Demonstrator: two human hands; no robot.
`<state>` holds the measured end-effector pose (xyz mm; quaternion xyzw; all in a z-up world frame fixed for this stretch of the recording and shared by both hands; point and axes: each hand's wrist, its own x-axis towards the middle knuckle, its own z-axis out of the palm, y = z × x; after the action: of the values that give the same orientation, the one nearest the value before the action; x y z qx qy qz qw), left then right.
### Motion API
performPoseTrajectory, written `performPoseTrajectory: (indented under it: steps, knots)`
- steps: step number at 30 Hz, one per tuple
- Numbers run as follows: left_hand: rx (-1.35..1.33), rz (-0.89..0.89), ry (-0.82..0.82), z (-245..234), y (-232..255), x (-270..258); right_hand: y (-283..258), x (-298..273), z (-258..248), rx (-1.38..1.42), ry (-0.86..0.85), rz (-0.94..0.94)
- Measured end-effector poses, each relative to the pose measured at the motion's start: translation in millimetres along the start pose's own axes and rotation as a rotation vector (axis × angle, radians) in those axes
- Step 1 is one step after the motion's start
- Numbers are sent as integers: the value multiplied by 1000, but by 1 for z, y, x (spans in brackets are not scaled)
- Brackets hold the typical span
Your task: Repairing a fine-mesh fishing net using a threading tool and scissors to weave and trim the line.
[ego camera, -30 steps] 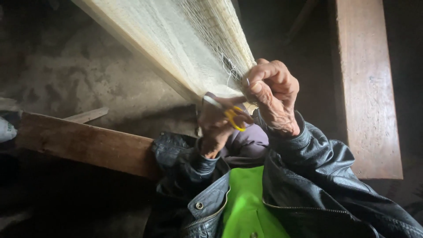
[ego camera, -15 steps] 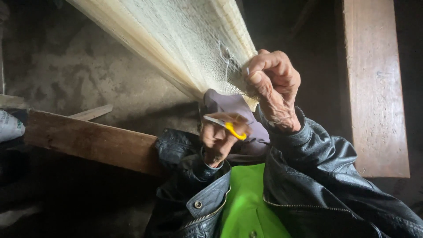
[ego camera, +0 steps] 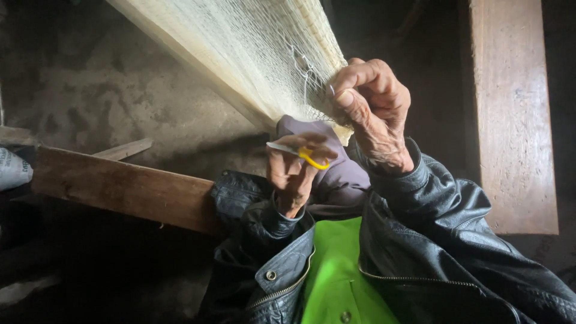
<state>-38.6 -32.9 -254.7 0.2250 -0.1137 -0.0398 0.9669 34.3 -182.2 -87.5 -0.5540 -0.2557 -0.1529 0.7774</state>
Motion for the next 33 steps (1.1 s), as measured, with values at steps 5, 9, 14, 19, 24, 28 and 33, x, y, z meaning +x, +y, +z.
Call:
performPoseTrajectory:
  steps: [5,9,14,19,24,28,33]
  knots:
    - [695,363,-277,61,6,40,-3,-2,2,41,-21,52]
    - [679,50,-144,60,10,19,-2,-3,-1,37,-10,48]
    - [475,213,-213,28,20,-9,1,0,-5,27,82,27]
    - [291,60,253,-5,60,-36,4,2,-3,54,65,2]
    - [897,363,664,-35,106,-46,6,2,-7,12,114,13]
    - [1088,344,1055,-120,147,-81,5,3,-9,34,111,-1]
    - [1200,333,1088,-222,183,-149,11,3,-16,92,87,-12]
